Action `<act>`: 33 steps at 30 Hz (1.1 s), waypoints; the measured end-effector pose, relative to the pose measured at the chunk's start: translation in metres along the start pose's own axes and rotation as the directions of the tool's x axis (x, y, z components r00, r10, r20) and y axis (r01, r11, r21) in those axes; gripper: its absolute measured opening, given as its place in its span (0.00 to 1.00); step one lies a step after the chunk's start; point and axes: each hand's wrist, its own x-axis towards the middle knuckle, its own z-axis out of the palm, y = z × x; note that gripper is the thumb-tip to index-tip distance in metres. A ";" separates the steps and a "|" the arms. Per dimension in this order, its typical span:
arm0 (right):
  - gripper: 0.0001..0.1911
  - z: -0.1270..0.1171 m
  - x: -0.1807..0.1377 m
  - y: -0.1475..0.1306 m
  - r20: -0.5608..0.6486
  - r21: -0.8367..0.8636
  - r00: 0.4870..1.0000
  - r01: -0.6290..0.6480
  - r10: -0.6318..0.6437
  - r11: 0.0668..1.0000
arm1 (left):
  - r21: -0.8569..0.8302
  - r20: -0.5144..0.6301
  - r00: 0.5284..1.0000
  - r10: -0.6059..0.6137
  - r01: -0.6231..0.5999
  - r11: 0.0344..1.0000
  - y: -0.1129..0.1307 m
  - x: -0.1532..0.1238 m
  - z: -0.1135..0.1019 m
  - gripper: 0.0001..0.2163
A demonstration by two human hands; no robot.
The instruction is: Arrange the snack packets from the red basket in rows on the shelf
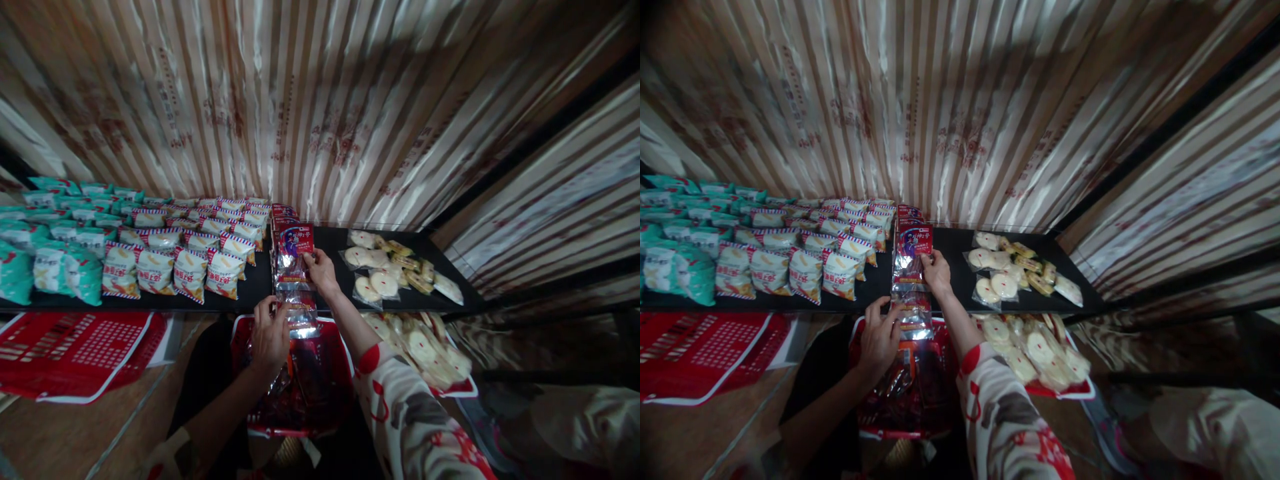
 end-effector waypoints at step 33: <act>0.31 0.012 -0.019 -0.043 0.366 -0.618 0.844 0.535 -0.391 0.576 | 0.198 -0.179 0.936 0.302 -0.266 0.943 -0.004 0.011 0.006 0.09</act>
